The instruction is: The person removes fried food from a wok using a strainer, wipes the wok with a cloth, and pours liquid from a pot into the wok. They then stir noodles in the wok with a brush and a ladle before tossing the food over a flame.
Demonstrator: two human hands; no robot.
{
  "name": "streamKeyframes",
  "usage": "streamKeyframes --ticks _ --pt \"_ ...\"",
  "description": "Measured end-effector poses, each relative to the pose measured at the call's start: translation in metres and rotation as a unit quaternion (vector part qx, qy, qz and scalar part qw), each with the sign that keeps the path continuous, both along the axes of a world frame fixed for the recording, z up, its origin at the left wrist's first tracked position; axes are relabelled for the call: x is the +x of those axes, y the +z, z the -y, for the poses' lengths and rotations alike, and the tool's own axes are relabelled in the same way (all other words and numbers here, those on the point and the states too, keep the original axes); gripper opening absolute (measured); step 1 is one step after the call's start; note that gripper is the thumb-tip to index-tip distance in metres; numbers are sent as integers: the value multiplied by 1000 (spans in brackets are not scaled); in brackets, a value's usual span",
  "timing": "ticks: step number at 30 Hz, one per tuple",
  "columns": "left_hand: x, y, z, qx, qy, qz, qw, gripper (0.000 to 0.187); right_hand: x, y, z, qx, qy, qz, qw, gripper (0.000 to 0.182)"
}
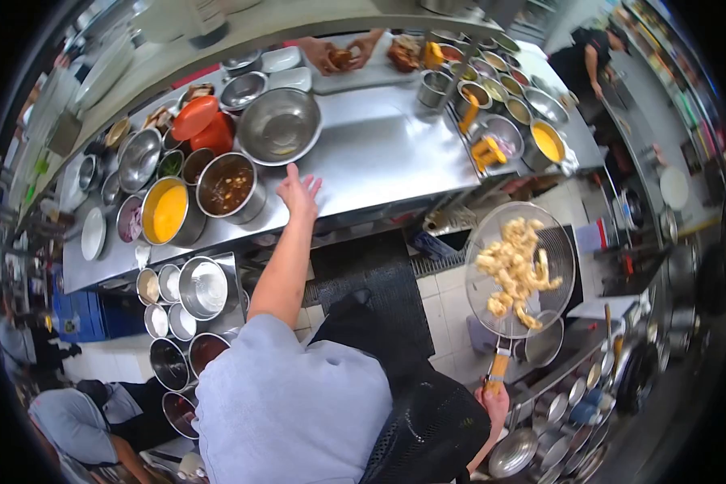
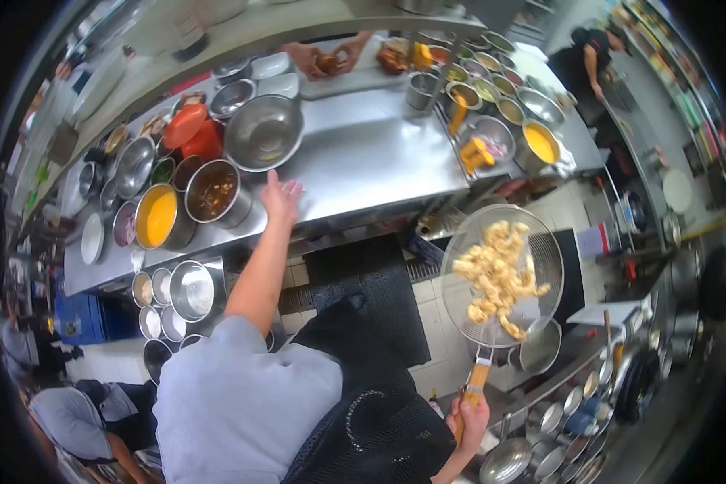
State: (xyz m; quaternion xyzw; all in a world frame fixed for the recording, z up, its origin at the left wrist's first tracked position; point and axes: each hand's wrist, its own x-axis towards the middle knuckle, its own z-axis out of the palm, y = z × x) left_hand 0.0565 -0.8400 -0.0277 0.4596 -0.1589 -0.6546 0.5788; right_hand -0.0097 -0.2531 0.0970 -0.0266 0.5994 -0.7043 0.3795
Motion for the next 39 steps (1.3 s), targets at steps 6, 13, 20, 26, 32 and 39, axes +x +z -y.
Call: streamKeyframes --ticks 6,13,20,26,32,39 --pt "15 -32 85 -20 21 111 993 26 -64 44 167 27 140 46 989 34" --pt "26 5 53 -53 -66 234 968 17 -99 63 342 41 305 -6 951 24" --pt "30 39 58 -35 -149 217 964 20 -101 97 460 137 417 -93 894 15" --pt "24 43 64 -29 -158 141 977 25 -82 137 508 239 442 -226 835 23" --pt "25 37 69 -7 -145 127 981 28 -55 137 518 285 463 -403 736 26" --pt "31 25 76 -24 -137 85 987 29 -47 95 508 220 428 -645 594 22"
